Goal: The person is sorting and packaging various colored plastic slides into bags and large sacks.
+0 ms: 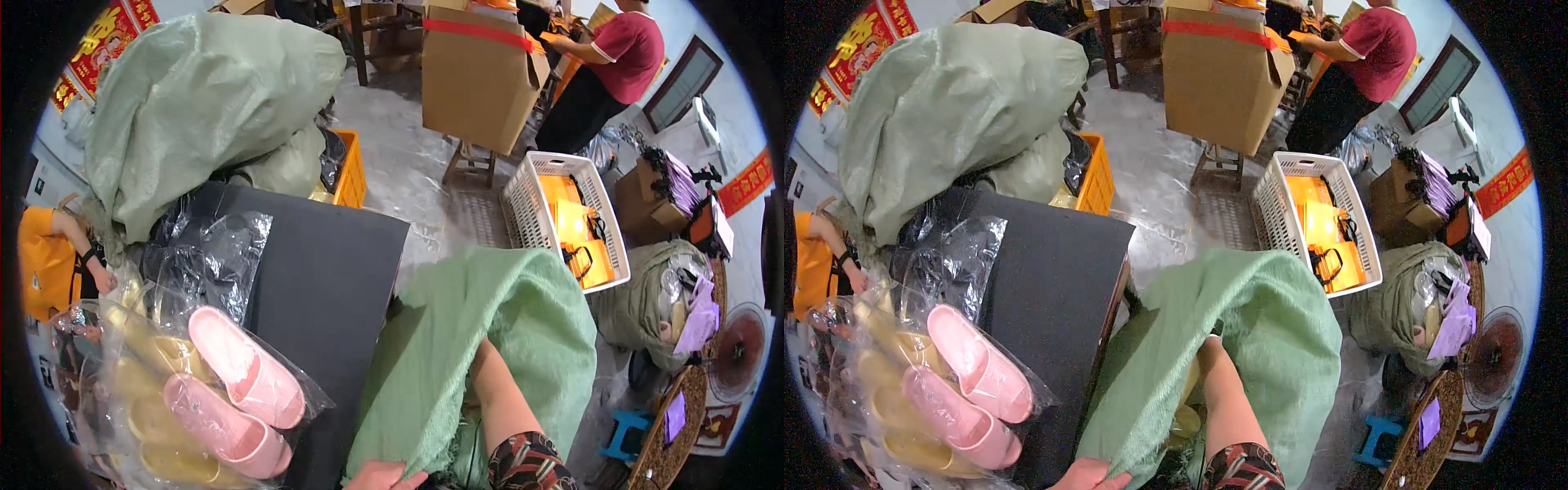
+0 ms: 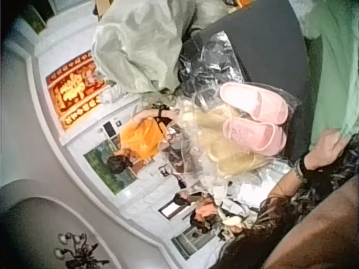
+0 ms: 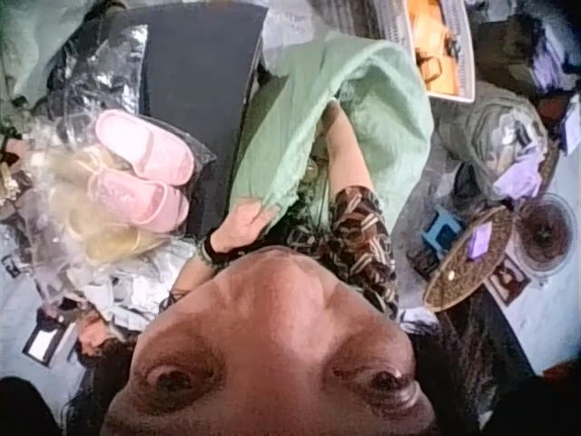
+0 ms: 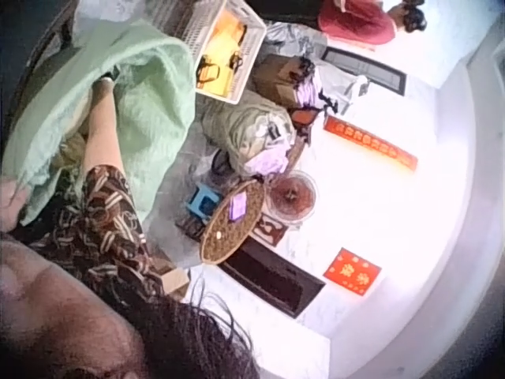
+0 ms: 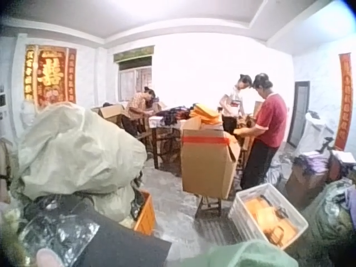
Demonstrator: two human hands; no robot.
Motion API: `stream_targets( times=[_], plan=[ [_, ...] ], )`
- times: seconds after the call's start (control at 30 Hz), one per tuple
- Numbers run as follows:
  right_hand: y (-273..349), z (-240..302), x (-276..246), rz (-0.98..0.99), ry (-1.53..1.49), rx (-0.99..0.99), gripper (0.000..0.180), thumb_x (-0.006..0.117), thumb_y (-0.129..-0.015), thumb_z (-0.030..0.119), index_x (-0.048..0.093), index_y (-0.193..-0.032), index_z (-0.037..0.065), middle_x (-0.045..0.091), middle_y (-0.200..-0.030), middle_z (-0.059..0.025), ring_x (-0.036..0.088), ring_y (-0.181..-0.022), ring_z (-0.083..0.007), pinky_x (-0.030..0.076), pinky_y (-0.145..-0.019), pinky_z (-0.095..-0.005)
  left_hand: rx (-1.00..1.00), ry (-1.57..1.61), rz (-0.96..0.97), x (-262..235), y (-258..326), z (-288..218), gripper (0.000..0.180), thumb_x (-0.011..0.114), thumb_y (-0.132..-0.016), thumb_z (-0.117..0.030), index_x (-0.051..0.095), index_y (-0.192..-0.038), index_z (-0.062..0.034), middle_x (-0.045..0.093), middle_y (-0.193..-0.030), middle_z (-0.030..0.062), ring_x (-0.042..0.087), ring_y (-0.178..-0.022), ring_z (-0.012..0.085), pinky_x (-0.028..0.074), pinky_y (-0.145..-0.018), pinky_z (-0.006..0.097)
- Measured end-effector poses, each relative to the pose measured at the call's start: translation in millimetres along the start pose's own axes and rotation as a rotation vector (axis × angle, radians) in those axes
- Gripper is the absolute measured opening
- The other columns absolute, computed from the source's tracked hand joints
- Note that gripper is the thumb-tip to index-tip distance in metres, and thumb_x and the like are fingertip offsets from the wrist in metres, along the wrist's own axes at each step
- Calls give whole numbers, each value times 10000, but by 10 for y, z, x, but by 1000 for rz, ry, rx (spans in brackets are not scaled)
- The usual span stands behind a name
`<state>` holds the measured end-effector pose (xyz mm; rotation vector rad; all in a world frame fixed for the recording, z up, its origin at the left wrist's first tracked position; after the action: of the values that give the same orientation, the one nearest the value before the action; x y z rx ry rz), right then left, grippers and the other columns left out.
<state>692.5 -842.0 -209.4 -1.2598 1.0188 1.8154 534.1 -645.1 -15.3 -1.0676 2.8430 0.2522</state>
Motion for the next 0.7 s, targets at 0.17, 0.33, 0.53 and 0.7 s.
stream_targets(
  times=[0.17,0.33,0.53,0.7],
  plan=[
    [-16,32,291,-20,2,-16,264,542,-841,199,684,-1013,57,633,-1155,-164,613,-1068,-318,504,-852,-458,0,-102,160,218,415,608,302,606,-937,-190,546,-691,-26,446,-568,179,489,-507,368,350,-481,448],
    [40,97,691,-19,-21,-19,272,540,-843,201,681,-1026,57,627,-1168,-166,607,-1079,-320,499,-862,-461,27,-45,221,295,461,735,225,621,-918,-187,601,-764,-24,469,-595,189,522,-529,377,362,-487,457],
    [130,147,1054,-31,-28,-28,283,538,-845,204,677,-1041,56,620,-1184,-168,600,-1093,-322,494,-874,-464,52,61,206,304,421,719,172,593,-930,-181,644,-880,-25,499,-635,170,547,-547,351,396,-496,430],
    [249,233,1369,-35,-33,-25,292,536,-847,207,674,-1055,56,614,-1197,-169,594,-1105,-324,490,-884,-467,128,24,252,329,505,816,153,595,-924,-167,642,-880,-28,503,-637,154,545,-544,336,401,-499,421]
  ],
)
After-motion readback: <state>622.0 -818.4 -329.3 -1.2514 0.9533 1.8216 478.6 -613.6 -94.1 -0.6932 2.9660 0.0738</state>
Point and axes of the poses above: each hand's wrist, its own y-axis away from the middle knuckle, its own x-axis out of the palm, z = x × y, the point moved 1 cm from there along -y, towards the middle knuckle
